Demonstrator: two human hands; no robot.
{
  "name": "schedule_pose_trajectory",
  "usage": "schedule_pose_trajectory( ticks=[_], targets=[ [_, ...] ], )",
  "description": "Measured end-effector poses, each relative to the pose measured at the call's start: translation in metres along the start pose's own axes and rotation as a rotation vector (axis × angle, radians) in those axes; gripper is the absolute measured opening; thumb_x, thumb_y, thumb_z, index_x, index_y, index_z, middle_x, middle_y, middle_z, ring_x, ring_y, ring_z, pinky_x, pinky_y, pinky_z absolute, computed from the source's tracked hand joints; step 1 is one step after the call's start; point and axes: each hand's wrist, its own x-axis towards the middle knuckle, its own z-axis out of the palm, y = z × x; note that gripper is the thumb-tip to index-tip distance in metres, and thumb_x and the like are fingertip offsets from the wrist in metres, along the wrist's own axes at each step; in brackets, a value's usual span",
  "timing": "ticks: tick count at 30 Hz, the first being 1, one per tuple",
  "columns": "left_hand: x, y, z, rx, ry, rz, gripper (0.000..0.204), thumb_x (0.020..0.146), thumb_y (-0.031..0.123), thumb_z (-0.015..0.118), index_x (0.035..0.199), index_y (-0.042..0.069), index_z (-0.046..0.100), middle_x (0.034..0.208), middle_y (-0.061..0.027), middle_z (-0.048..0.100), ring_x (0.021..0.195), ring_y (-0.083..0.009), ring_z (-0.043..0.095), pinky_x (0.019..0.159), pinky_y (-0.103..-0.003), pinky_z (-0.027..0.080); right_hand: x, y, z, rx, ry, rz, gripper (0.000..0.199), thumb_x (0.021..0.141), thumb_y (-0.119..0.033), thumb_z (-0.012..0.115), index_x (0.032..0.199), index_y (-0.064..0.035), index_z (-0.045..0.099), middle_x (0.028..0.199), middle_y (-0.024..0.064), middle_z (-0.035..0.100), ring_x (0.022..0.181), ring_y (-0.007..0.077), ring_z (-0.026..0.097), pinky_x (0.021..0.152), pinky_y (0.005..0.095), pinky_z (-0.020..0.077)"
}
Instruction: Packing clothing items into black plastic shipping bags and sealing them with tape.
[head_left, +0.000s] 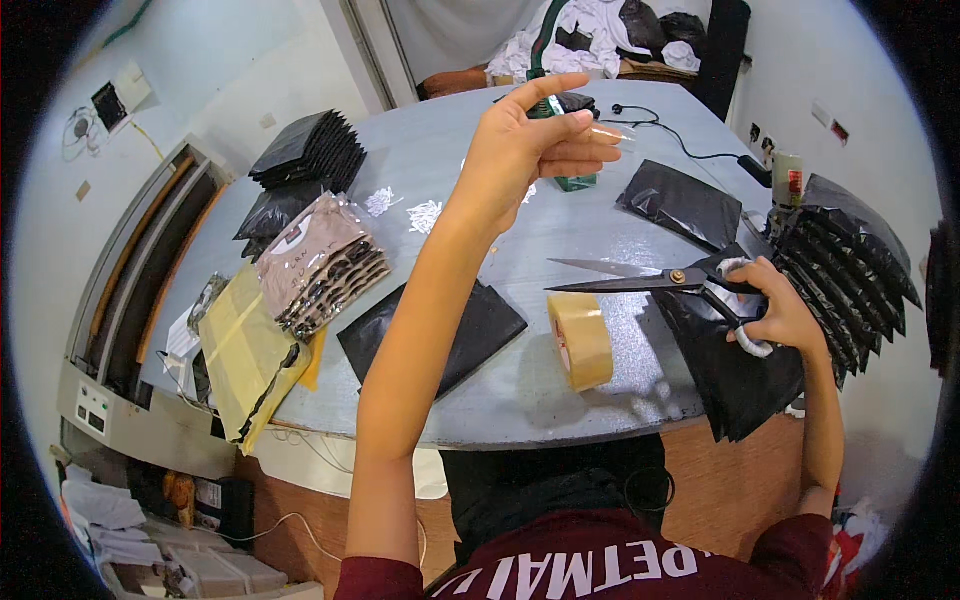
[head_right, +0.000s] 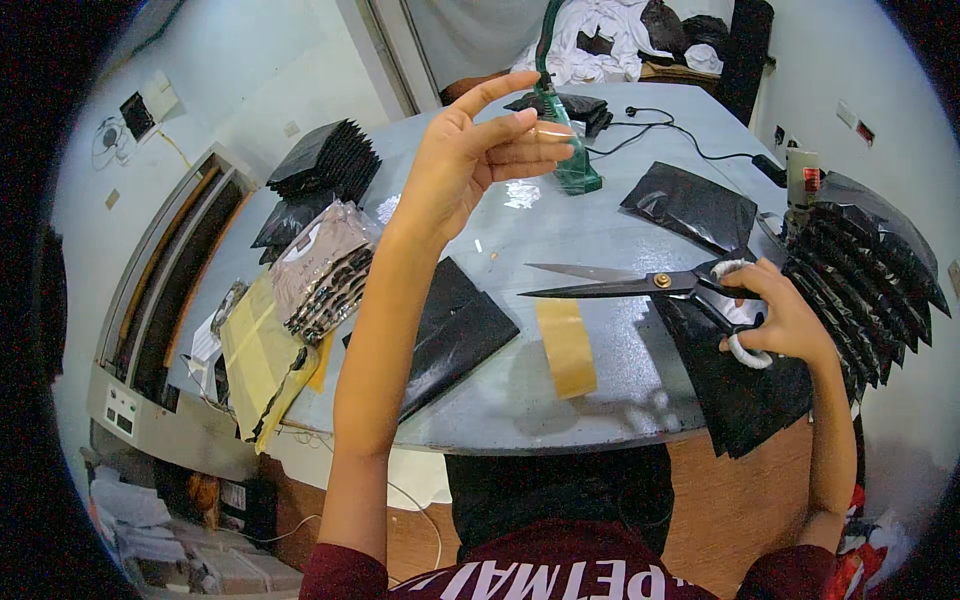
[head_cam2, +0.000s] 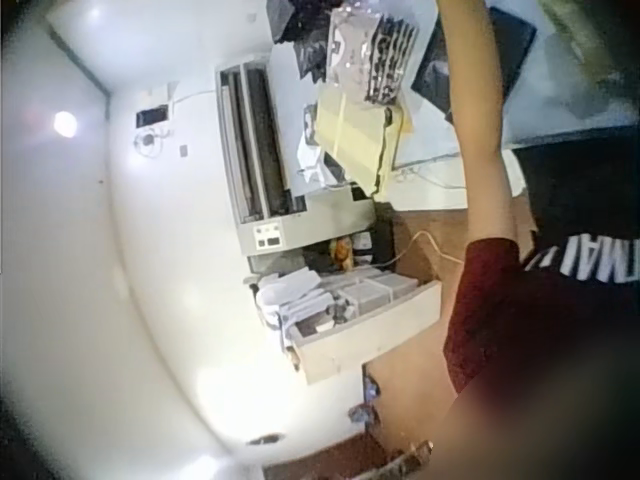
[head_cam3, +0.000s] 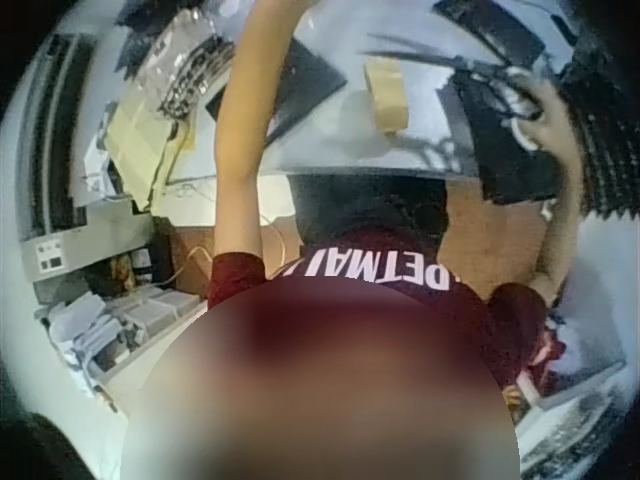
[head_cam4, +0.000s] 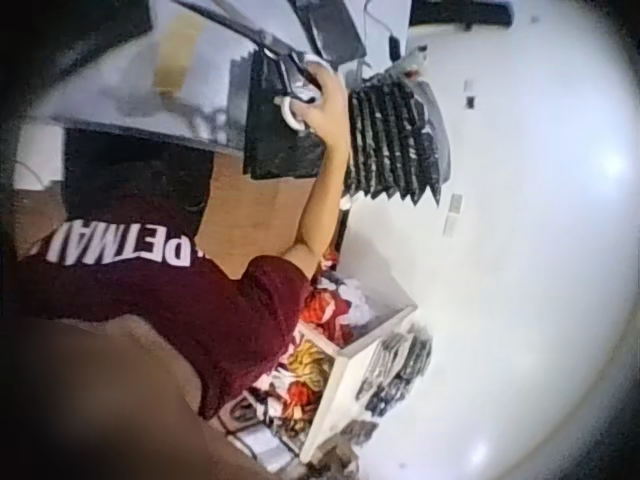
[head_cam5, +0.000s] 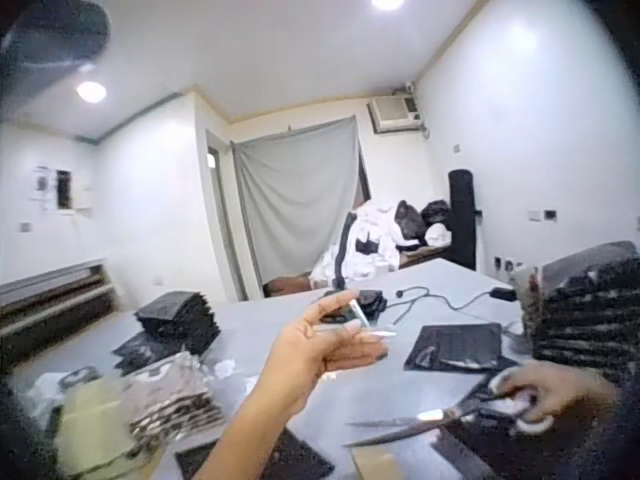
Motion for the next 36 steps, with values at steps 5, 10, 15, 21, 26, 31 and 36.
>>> schedule_pose_trajectory(
  ticks=[5, 10, 15, 21, 26, 31, 36],
  targets=[
    [0.002, -0.005, -0.005, -0.04, 0.03, -0.012, 0.038, 0.082, 0.011, 0.052, 0.117, 0.001, 0.042, 0.091, -0.0206, 0.061, 0.08, -0.0265, 0.063, 0.071, -0.032, 0.053, 0.006, 0.008, -0.002, -0.007, -0.011, -0.024, 0.055, 0.043, -0.015, 0.075, 0.092, 0.0022, 0.058, 0.092, 0.0124, 0.058, 0.083, 0.0249, 0.05, 0.074, 0.0316, 0.0396],
    [0.006, -0.008, -0.011, -0.044, 0.075, 0.038, 0.036, 0.083, 0.013, 0.051, 0.116, 0.0, 0.042, 0.095, -0.0208, 0.059, 0.081, -0.0266, 0.063, 0.071, -0.031, 0.053, 0.012, 0.012, -0.003, -0.038, -0.006, -0.037, 0.049, 0.044, -0.01, 0.072, 0.09, 0.0031, 0.06, 0.085, 0.0142, 0.061, 0.075, 0.0257, 0.051, 0.07, 0.031, 0.0405],
    [0.012, -0.008, -0.022, -0.098, 0.137, 0.11, 0.036, 0.085, 0.016, 0.05, 0.115, -0.001, 0.043, 0.1, -0.021, 0.057, 0.084, -0.0264, 0.062, 0.072, -0.031, 0.053, 0.023, 0.003, 0.004, -0.075, -0.006, -0.031, 0.041, 0.049, -0.009, 0.07, 0.088, 0.0012, 0.062, 0.078, 0.0162, 0.06, 0.068, 0.0267, 0.052, 0.065, 0.0323, 0.0413],
    [-0.002, -0.007, -0.033, -0.123, 0.198, 0.098, 0.041, 0.087, 0.027, 0.046, 0.118, 0.0, 0.042, 0.106, -0.0211, 0.054, 0.089, -0.027, 0.06, 0.074, -0.032, 0.052, 0.045, 0.031, 0.046, -0.18, -0.077, 0.214, 0.037, 0.057, -0.018, 0.067, 0.091, -0.0035, 0.064, 0.076, 0.0185, 0.061, 0.066, 0.0297, 0.061, 0.063, 0.0337, 0.0467],
    [-0.023, 0.001, -0.042, -0.091, 0.264, 0.094, 0.046, 0.087, 0.033, 0.044, 0.12, 0.001, 0.042, 0.106, -0.0195, 0.055, 0.089, -0.0278, 0.06, 0.074, -0.033, 0.051, 0.054, 0.032, 0.099, -0.227, -0.037, 0.272, 0.026, 0.064, -0.026, 0.06, 0.075, -0.0022, 0.064, 0.068, 0.0183, 0.06, 0.068, 0.031, 0.06, 0.062, 0.0378, 0.0469],
    [-0.048, 0.006, -0.046, -0.106, 0.269, 0.063, 0.049, 0.089, 0.038, 0.04, 0.119, 0.0, 0.039, 0.097, -0.0202, 0.058, 0.08, -0.0278, 0.062, 0.068, -0.032, 0.053, 0.064, 0.022, 0.139, -0.137, -0.02, 0.255, 0.031, 0.065, -0.024, 0.061, 0.074, 0.0055, 0.058, 0.065, 0.0217, 0.058, 0.068, 0.0349, 0.059, 0.064, 0.039, 0.0472],
    [-0.078, 0.002, -0.051, -0.139, 0.224, 0.015, 0.061, 0.086, 0.05, 0.035, 0.122, 0.0, 0.037, 0.091, -0.0179, 0.06, 0.078, -0.0297, 0.063, 0.067, -0.036, 0.053, 0.071, 0.002, 0.15, 0.087, -0.341, 0.432, 0.03, 0.067, -0.022, 0.062, 0.075, 0.006, 0.057, 0.068, 0.0242, 0.058, 0.07, 0.0379, 0.059, 0.067, 0.0398, 0.0473]
  ],
)
